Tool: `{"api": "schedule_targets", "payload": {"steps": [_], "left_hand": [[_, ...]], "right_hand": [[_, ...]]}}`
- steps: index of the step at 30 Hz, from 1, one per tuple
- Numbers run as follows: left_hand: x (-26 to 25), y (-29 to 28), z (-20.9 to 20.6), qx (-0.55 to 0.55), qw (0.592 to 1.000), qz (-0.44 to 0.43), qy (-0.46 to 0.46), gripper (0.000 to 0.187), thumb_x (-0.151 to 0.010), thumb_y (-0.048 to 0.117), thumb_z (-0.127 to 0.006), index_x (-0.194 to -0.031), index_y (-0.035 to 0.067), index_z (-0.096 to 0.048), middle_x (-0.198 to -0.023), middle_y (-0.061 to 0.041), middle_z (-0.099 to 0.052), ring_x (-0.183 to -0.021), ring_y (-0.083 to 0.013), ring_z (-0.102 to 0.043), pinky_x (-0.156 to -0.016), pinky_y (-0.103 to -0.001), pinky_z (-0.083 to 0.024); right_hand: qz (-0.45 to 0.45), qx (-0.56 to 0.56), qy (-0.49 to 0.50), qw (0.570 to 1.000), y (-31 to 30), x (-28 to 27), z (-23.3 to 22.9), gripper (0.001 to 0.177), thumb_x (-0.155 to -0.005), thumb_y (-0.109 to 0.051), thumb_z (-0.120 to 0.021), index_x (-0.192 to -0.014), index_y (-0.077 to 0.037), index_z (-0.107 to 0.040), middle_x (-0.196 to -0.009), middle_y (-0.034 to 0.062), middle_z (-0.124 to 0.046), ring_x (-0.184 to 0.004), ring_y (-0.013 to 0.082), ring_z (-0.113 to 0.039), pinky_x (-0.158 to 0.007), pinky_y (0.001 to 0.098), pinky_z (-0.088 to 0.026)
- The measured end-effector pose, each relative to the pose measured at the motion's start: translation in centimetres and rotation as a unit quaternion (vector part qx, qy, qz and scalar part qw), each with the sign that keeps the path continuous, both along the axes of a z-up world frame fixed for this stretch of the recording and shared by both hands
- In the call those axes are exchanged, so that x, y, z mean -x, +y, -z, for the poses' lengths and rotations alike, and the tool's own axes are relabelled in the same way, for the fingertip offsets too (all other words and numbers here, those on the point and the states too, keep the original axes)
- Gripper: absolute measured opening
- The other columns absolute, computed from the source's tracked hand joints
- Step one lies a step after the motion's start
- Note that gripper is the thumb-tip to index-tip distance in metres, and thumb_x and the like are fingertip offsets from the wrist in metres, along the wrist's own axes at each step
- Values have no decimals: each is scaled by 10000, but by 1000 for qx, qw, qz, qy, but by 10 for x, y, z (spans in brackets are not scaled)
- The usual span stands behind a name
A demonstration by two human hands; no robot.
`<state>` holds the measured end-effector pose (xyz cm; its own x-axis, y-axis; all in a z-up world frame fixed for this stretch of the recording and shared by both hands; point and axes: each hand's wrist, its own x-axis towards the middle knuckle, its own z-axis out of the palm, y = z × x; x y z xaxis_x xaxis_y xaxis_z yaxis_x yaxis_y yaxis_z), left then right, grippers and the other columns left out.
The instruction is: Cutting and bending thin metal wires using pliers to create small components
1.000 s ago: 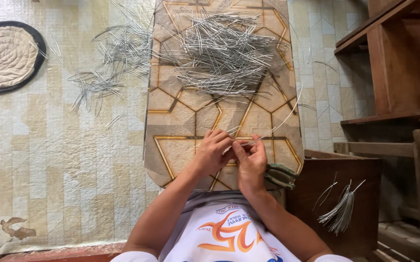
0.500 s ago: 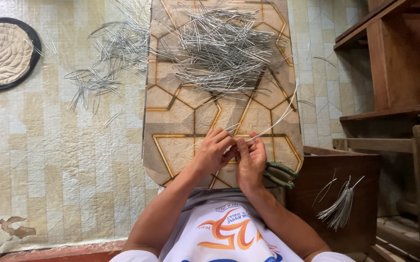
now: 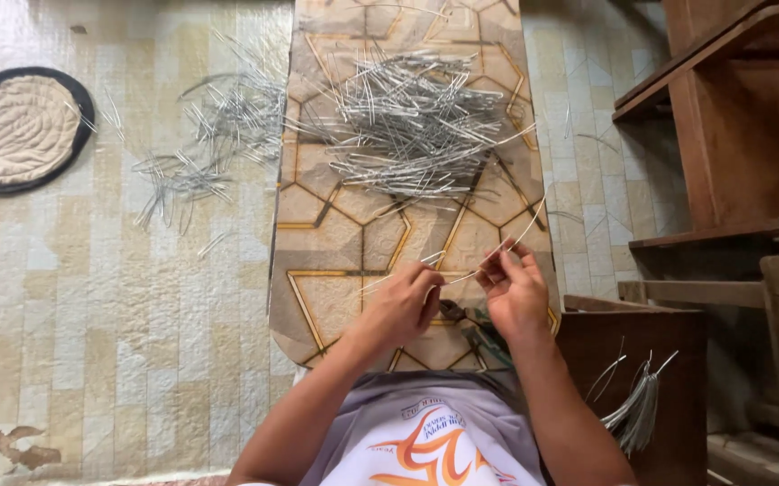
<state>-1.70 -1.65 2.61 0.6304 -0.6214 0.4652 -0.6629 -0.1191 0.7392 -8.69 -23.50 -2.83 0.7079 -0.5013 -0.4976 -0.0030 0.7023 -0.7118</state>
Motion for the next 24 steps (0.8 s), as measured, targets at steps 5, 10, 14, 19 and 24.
{"api": "schedule_targets", "payload": {"steps": [5, 10, 14, 19, 24], "left_hand": [[4, -20, -21, -193, 977, 22, 86, 454, -833, 23, -510, -1282, -38, -531, -1000, -244, -643, -933, -458, -677, -776, -499, -560], [-9, -35, -31, -264, 946, 48, 184, 402, -863, 182, -474, -1191, -16, -593, -1000, -253, -670, -963, -493, -680, -812, -546, -555], [-17, -39, -45, -257, 934, 24, 248, 399, -879, 357, -578, -999, -18, -646, -906, -286, -696, -941, -529, -687, -812, -597, -536], [-27, -44, 1, -259, 942, -5, 213, 366, -846, 387, -665, -835, 26, -608, -783, -240, -676, -890, -490, -693, -755, -565, -538], [-47, -52, 20, -301, 943, -79, 115, 314, -822, 344, -672, -699, 57, -629, -710, -194, -669, -732, -427, -649, -602, -528, -499]], "right_hand": [[-13, 6, -44, 999, 12, -1, -5, 180, -1033, -102, -601, -1196, -177, -587, -961, 147, -758, -879, 274, -771, -780, 420, -659], [-5, 33, -42, 999, 3, -1, 7, 184, -1046, -107, -580, -1217, -170, -553, -965, 138, -754, -869, 259, -765, -791, 409, -666], [-5, 29, -40, 999, 0, -2, 8, 186, -1035, -106, -595, -1208, -162, -556, -988, 172, -748, -895, 293, -761, -796, 439, -663], [-10, 21, -45, 999, 4, -8, -8, 168, -1034, -83, -580, -1176, -166, -547, -1002, 202, -744, -927, 321, -759, -814, 479, -654], [-58, 20, -52, 997, 14, -16, -56, 227, -928, 78, -504, -1093, -76, -520, -1030, 266, -696, -1025, 396, -702, -872, 464, -566]]}}
